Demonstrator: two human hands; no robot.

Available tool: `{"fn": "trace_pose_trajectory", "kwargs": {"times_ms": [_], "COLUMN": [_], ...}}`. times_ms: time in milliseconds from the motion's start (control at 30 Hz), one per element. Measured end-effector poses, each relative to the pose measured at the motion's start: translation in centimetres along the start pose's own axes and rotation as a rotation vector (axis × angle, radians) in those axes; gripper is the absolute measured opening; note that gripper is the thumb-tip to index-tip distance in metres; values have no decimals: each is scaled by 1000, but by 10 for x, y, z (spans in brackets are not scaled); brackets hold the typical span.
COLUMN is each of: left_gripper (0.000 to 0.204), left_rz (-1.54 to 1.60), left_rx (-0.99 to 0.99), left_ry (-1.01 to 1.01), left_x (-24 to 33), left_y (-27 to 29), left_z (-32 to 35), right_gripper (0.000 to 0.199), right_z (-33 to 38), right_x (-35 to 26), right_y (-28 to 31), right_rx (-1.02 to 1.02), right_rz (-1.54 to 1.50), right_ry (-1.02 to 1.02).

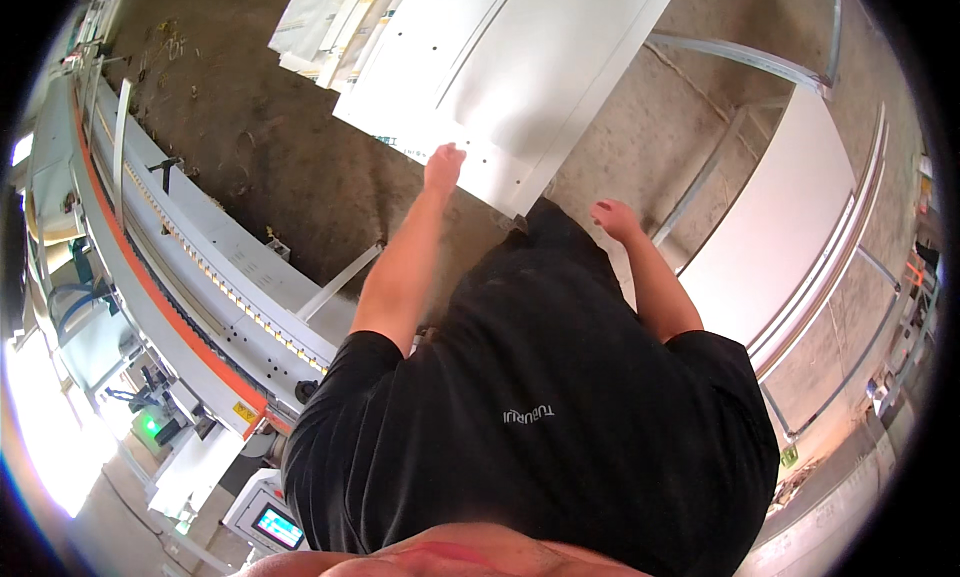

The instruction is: The person repeatedly picks up white rectangular panels from a stack and places them onto a conveyor belt. Using a handheld tool, the person scans or marks each panel before moving it to a separate stack on a metal rack. The task involves repetitive handling of multiple identical panels in a manufacturing setting.

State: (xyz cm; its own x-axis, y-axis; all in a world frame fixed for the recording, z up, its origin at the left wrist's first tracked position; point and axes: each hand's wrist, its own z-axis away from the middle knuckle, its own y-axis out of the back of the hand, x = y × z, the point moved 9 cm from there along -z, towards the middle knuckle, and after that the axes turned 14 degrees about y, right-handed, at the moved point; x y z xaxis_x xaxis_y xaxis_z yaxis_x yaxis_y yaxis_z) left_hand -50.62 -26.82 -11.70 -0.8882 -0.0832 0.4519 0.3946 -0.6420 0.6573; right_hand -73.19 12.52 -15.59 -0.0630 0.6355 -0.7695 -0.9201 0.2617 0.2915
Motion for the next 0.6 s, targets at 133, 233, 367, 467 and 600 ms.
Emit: {"fn": "trace_pose_trajectory", "kwargs": {"times_ms": [133, 233, 367, 467, 600], "left_gripper": [56, 60, 72, 77, 73], "left_rz": [-82, -196, -314, -342, -339], "left_rx": [86, 119, 100, 2, -58], "left_ry": [-97, -63, -159, -199, -199], "left_x": [51, 84, 76, 65, 67], "left_y": [18, 37, 38, 28, 21], "left_z": [-64, -67, -96, -118, -117], "right_gripper": [38, 52, 73, 88, 101], "right_z": [-29, -59, -108, -133, -134], "right_x": [-102, -154, -196, -198, -195], "right_y": [5, 2, -17, -32, -43], "right_rx": [-38, 75, 46, -82, -122], "right_rz": [443, 553, 816, 930, 972], "right_ry": [135, 296, 378, 314, 282]}}
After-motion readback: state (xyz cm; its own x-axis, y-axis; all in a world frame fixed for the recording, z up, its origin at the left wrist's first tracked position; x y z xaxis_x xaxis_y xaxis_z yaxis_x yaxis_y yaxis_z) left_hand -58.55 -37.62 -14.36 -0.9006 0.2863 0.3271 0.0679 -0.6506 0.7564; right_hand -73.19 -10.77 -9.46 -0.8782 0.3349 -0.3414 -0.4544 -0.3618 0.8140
